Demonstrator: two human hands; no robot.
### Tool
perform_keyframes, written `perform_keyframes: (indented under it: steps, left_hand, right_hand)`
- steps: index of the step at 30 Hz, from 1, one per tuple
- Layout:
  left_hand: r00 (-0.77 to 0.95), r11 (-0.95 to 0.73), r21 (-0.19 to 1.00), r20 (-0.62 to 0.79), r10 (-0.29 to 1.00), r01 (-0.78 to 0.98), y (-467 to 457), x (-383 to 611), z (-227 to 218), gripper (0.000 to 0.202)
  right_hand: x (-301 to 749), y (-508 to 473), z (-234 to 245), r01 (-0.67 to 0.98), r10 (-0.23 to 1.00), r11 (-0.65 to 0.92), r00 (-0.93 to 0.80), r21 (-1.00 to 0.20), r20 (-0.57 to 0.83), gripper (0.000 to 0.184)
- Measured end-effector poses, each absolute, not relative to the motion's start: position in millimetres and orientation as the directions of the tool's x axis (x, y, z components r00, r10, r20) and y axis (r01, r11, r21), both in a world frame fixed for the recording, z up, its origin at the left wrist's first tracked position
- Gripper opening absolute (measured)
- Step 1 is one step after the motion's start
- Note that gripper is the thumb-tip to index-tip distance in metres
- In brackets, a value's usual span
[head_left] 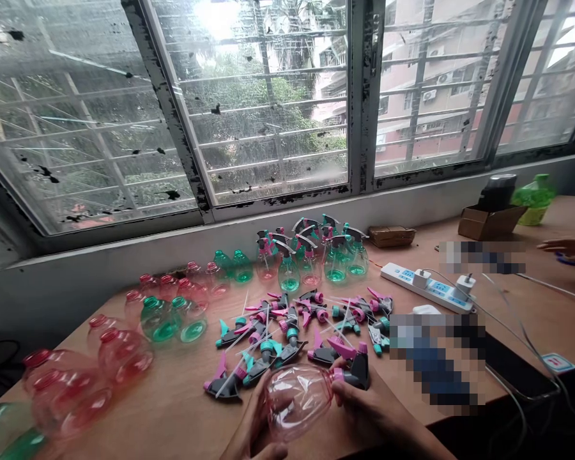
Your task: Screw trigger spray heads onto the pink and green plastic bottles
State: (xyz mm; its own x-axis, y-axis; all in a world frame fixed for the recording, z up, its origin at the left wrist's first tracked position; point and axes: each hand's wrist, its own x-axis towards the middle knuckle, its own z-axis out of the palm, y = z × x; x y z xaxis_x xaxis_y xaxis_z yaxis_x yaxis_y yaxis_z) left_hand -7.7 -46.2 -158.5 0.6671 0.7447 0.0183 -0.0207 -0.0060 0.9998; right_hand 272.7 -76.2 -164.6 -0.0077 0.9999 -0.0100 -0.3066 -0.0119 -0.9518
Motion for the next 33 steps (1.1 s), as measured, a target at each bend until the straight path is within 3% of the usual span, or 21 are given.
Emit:
perform_keyframes:
  steps: [9,16,23,29,33]
  left_hand:
    - [0.664,-0.129,0.991,0.081,0.743,0.023,-46.8,-5.5,-154.2,0.102]
    - [0.683,-0.031,0.999,0.006,0.730,0.024,-47.8,-10.7,-153.7,0.104]
    - [0.634,-0.176,0.984,0.145,0.760,-0.014,-46.3,-3.2,-161.7,0.090]
    - [0.664,-0.047,0.998,0.008,0.748,0.041,-48.4,-9.4,-153.3,0.111]
    - [0.662,-0.020,0.999,-0.003,0.750,0.027,-46.8,-10.1,-156.0,0.107]
  right_hand:
    - [271.8,-78.7,-164.4,-0.319,1.000,0.011,-0.012,-0.948,0.016,0.047]
    - [272.3,-77.7,-160.7,-0.300,1.000,-0.005,-0.012,-0.954,-0.001,0.050]
    - [273.9,-77.8,-165.2,-0.286,0.999,0.022,-0.026,-0.958,0.030,0.045]
    - [275.1,-77.9,-164.3,-0.276,0.999,0.018,-0.035,-0.961,0.029,0.045]
    - [275.1,-78.9,-163.6,-0.261,0.999,0.020,-0.040,-0.965,0.032,0.046]
